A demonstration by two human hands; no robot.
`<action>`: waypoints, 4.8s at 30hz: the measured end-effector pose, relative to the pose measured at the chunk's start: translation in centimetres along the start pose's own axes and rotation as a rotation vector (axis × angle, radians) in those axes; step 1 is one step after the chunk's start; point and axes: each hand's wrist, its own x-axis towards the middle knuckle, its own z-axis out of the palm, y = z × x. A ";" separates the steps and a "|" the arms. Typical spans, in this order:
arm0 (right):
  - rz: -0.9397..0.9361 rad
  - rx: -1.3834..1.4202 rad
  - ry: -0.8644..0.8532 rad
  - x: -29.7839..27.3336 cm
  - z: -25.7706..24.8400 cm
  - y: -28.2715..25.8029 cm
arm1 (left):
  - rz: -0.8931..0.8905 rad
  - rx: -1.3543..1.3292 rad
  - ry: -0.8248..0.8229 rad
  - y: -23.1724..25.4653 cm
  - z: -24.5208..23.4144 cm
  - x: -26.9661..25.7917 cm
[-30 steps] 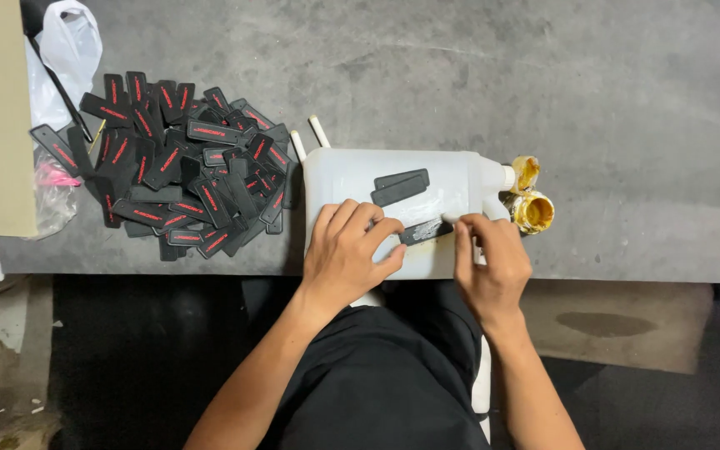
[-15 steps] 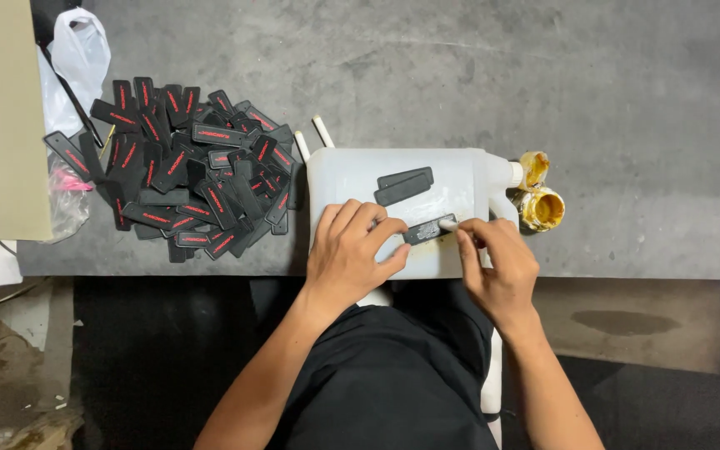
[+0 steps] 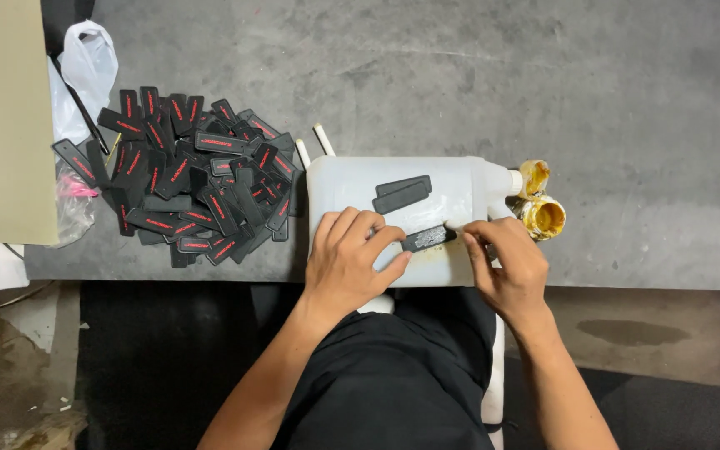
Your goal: Applying adhesive to the back of small leather or fabric tags using a wooden stick
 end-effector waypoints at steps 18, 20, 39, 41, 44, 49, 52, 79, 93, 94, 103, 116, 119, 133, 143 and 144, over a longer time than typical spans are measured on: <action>-0.029 0.110 -0.025 0.1 -0.7 1.4 | -0.013 0.005 -0.030 0.0 0.1 -0.1; -0.048 0.088 -0.037 0.1 -0.7 1.7 | -0.014 0.004 -0.033 0.1 0.1 0.0; -0.054 -0.069 0.073 -1.1 0.0 -1.4 | -0.015 0.002 -0.019 -0.2 0.2 -0.1; -0.045 -0.073 0.078 -1.6 0.7 -2.2 | -0.022 0.000 -0.022 -0.1 0.1 -0.1; -0.028 -0.079 0.111 -1.3 1.1 -3.4 | -0.018 -0.005 -0.015 0.0 0.1 0.1; 0.081 -0.177 0.194 -2.5 2.3 -4.3 | -0.023 0.015 -0.017 -0.1 0.0 -0.2; 0.095 -0.154 0.193 -2.2 3.3 -6.2 | -0.012 0.005 -0.025 -0.1 0.0 0.0; 0.114 -0.233 0.079 -0.6 3.6 -5.0 | -0.003 -0.026 0.013 0.0 -0.4 0.2; 0.221 -0.272 0.087 -0.4 1.8 -4.1 | 0.002 -0.009 0.036 0.0 -0.5 0.2; 0.222 -0.274 0.088 -0.9 1.2 -3.4 | 0.003 -0.011 0.035 -0.1 -0.4 0.1; 0.528 -0.244 0.421 -7.5 -5.0 7.5 | 0.028 -0.063 -0.002 -0.3 -0.3 -0.1; 0.335 -0.533 0.155 -8.4 -3.3 14.0 | 0.022 0.005 -0.009 -0.2 -0.1 -0.2; 0.466 -0.458 0.165 -8.6 -3.8 14.1 | 0.019 0.009 0.003 -0.2 0.1 -0.3; 1.013 0.764 0.698 -5.8 -9.8 9.6 | 0.022 0.015 0.021 -0.1 0.0 -0.5; 0.560 0.519 0.822 -2.0 -16.5 2.6 | -0.006 0.019 -0.032 0.0 -0.5 -0.4; 0.520 0.432 0.757 -1.8 -16.6 1.8 | -0.012 0.006 -0.033 0.0 -0.5 -0.5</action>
